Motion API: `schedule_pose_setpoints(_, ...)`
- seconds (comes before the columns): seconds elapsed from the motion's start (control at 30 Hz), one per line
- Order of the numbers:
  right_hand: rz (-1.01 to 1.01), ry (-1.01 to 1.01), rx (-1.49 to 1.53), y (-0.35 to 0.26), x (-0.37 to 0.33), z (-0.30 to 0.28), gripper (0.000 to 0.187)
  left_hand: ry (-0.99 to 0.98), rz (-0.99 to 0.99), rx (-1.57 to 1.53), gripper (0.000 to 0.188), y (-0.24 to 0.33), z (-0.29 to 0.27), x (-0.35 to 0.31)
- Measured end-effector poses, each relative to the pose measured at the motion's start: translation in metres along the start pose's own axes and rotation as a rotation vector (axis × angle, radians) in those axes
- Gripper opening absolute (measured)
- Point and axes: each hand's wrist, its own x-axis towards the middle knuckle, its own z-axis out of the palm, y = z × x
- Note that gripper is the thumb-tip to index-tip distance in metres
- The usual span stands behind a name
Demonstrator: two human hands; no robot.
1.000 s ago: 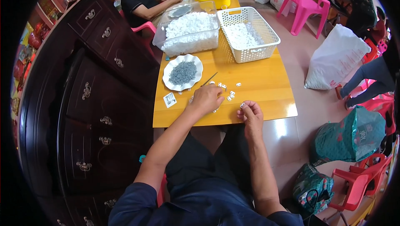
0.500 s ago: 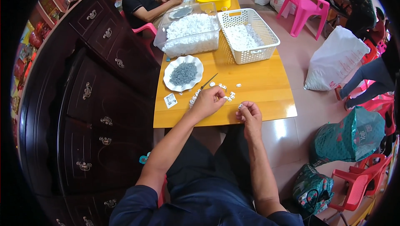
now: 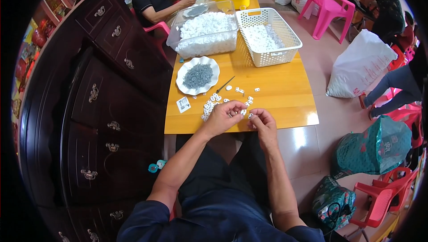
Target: Manually assembling small white plastic components at a table.
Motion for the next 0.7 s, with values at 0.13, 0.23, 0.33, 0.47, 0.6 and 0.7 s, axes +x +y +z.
schedule_pose_setpoints(0.13, -0.002, -0.023, -0.004, -0.0002, -0.0008, 0.0018, 0.012, -0.005, 0.002, 0.028, 0.022, 0.0017, 0.0003, -0.002)
schedule_pose_setpoints(0.23, 0.012, -0.013, 0.001, -0.001, -0.0014, 0.0022, 0.012, -0.009, -0.003, 0.037, 0.023, 0.0021, 0.001, -0.0027)
schedule_pose_setpoints(0.33, 0.014, -0.008, -0.002, -0.0017, -0.0013, 0.0024, 0.012, -0.01, 0.002, 0.057, 0.023, 0.0026, 0.0012, -0.0023)
schedule_pose_setpoints(0.47, 0.015, -0.008, -0.015, -0.0041, -0.0021, 0.0034, 0.011, -0.01, 0.004, 0.072, 0.023, 0.0046, 0.0008, -0.0023)
schedule_pose_setpoints(0.6, 0.021, 0.002, -0.014, -0.0043, -0.0022, 0.0037, 0.011, -0.016, 0.011, 0.074, 0.023, 0.004, 0.001, -0.0014)
schedule_pose_setpoints(0.7, 0.022, 0.006, -0.015, -0.0059, -0.0026, 0.0039, 0.01, -0.013, 0.015, 0.07, 0.023, 0.0054, 0.0014, -0.0003)
